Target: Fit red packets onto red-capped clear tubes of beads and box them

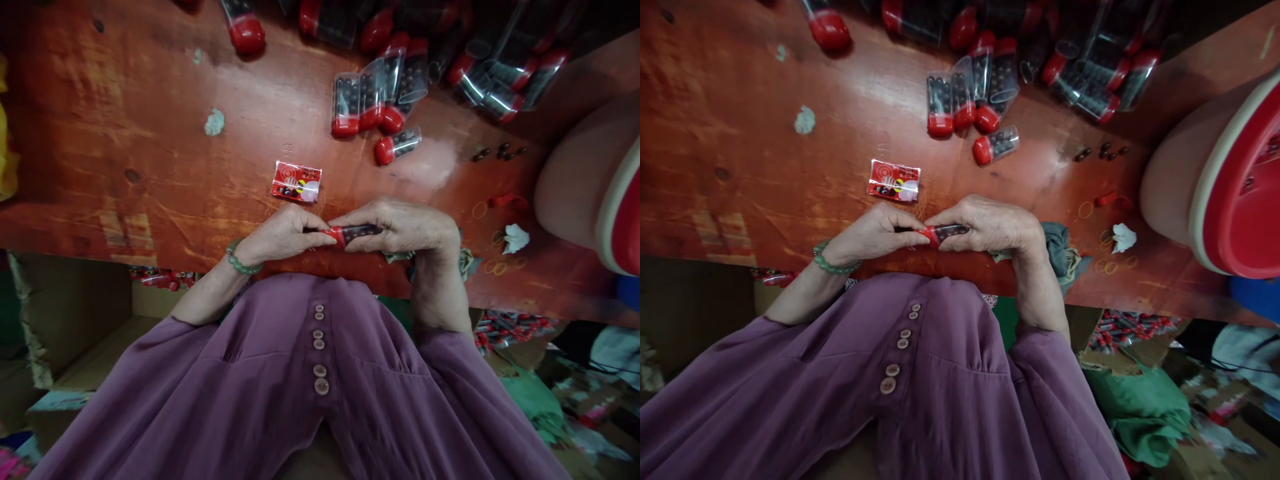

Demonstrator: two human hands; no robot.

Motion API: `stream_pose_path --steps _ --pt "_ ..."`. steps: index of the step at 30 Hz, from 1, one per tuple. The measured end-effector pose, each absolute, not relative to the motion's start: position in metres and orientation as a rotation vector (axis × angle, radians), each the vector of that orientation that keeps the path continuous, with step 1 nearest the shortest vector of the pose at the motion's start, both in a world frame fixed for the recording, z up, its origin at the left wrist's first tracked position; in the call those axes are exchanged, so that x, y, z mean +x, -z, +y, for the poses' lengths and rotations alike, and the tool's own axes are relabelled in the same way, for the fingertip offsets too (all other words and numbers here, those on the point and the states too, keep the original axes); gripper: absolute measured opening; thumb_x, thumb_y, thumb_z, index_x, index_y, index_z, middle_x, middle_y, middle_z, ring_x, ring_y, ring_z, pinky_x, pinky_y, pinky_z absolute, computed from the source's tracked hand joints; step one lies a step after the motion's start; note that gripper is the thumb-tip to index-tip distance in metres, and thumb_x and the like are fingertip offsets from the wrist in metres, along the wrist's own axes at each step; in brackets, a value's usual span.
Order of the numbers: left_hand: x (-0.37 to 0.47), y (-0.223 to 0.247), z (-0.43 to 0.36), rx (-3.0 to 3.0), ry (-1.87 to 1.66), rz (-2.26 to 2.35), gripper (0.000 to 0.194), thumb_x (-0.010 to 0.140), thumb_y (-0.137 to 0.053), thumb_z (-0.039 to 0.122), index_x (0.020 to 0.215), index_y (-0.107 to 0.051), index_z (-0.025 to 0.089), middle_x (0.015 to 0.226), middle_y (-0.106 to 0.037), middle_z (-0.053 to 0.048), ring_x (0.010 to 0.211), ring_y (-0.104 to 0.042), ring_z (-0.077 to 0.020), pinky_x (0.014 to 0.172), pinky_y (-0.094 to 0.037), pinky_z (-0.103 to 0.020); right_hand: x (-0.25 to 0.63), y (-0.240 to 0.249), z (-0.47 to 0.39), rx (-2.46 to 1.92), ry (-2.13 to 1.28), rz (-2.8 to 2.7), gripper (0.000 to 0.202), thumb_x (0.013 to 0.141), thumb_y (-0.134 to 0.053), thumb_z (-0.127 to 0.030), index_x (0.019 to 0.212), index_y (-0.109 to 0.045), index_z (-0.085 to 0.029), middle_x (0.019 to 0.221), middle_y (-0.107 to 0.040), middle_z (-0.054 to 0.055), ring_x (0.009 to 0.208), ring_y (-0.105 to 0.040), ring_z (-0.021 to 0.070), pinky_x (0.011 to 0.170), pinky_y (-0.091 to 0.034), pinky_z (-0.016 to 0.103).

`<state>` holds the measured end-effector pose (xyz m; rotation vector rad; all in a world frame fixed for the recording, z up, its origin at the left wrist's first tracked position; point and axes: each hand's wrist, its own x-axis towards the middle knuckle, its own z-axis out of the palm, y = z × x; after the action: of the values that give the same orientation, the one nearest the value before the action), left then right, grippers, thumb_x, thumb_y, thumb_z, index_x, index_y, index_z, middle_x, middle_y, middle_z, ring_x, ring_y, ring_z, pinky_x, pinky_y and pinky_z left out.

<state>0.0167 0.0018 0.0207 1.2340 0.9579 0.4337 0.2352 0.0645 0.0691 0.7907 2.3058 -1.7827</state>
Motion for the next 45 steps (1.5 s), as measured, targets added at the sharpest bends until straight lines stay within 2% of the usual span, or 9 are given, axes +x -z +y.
stream_pose_path --steps 9,13,16,20,22,24,30,37,45 --pt "0.021 -0.027 0.005 1.184 -0.384 0.871 0.014 0.074 -0.073 0.030 0.075 -0.077 0.017 0.065 -0.071 0.000 0.056 -0.059 -0.0112 0.055 -0.044 -0.022 0.230 -0.073 0.057 0.783 1.716 2.286 0.025 0.087 -0.068 -0.034 0.109 -0.070 -0.024 0.082 -0.073 -0.001 0.067 -0.062 0.0133 0.061 -0.044 0.025" --pt "0.015 -0.025 0.013 1.099 -0.456 0.917 0.019 0.070 -0.078 0.036 0.074 -0.077 0.018 0.065 -0.070 0.001 0.058 -0.060 -0.0110 0.055 -0.045 -0.022 0.232 -0.064 0.046 0.983 1.847 2.335 0.038 0.088 -0.066 -0.037 0.123 -0.063 -0.021 0.103 -0.074 0.003 0.085 -0.067 0.0162 0.076 -0.050 0.027" --pt "0.010 -0.021 0.011 0.894 -0.656 0.999 0.034 0.069 -0.080 0.050 0.077 -0.076 0.018 0.072 -0.073 -0.002 0.065 -0.065 -0.0134 0.061 -0.050 -0.023 0.231 -0.055 0.033 1.252 2.080 2.335 0.040 0.090 -0.063 -0.041 0.124 -0.063 -0.019 0.114 -0.071 0.005 0.098 -0.066 0.0181 0.086 -0.051 0.031" --pt "0.008 -0.022 -0.003 0.543 -0.841 0.934 0.053 0.061 -0.080 0.066 0.083 -0.072 0.018 0.084 -0.076 -0.007 0.076 -0.071 -0.0189 0.069 -0.058 -0.030 0.226 -0.045 0.016 1.615 2.347 2.145 0.044 0.089 -0.064 -0.046 0.125 -0.061 -0.020 0.096 -0.070 0.002 0.075 -0.062 0.0120 0.068 -0.052 0.025" --pt "0.013 -0.027 -0.011 0.491 -0.875 0.935 0.050 0.061 -0.083 0.062 0.080 -0.070 0.017 0.082 -0.076 -0.008 0.076 -0.072 -0.0188 0.072 -0.058 -0.030 0.220 -0.040 0.011 1.699 2.455 2.041 0.045 0.089 -0.063 -0.048 0.125 -0.058 -0.021 0.083 -0.066 -0.001 0.059 -0.053 0.0085 0.054 -0.045 0.021" --pt "0.021 -0.031 -0.016 0.489 -0.912 0.992 0.044 0.064 -0.084 0.055 0.078 -0.069 0.017 0.079 -0.075 -0.007 0.074 -0.071 -0.0165 0.072 -0.057 -0.029 0.214 -0.037 0.007 1.718 2.499 2.026 0.044 0.089 -0.063 -0.048 0.123 -0.056 -0.021 0.079 -0.063 -0.003 0.055 -0.048 0.0073 0.051 -0.042 0.020" --pt "0.041 -0.026 -0.020 0.456 -1.013 1.122 0.031 0.066 -0.083 0.046 0.075 -0.072 0.018 0.073 -0.073 0.000 0.069 -0.064 -0.0116 0.072 -0.053 -0.026 0.194 -0.035 -0.002 1.874 2.329 2.223 0.039 0.091 -0.061 -0.045 0.118 -0.047 -0.021 0.088 -0.063 -0.001 0.076 -0.061 0.0129 0.073 -0.050 0.027" --pt "0.030 -0.025 -0.015 0.428 -1.057 1.087 0.031 0.057 -0.089 0.033 0.081 -0.076 0.019 0.081 -0.077 -0.001 0.077 -0.068 -0.0134 0.083 -0.053 -0.028 0.202 -0.037 -0.009 1.724 2.460 2.169 0.042 0.095 -0.056 -0.040 0.131 -0.048 -0.021 0.098 -0.065 0.003 0.070 -0.062 0.0100 0.068 -0.056 0.025" --pt "0.040 -0.028 -0.012 0.380 -1.151 1.061 0.034 0.063 -0.086 0.048 0.078 -0.075 0.019 0.080 -0.076 -0.002 0.078 -0.068 -0.0156 0.084 -0.054 -0.031 0.189 -0.025 -0.012 1.985 2.455 2.230 0.045 0.091 -0.062 -0.042 0.131 -0.057 -0.023 0.118 -0.065 0.008 0.071 -0.065 0.0104 0.068 -0.062 0.027"
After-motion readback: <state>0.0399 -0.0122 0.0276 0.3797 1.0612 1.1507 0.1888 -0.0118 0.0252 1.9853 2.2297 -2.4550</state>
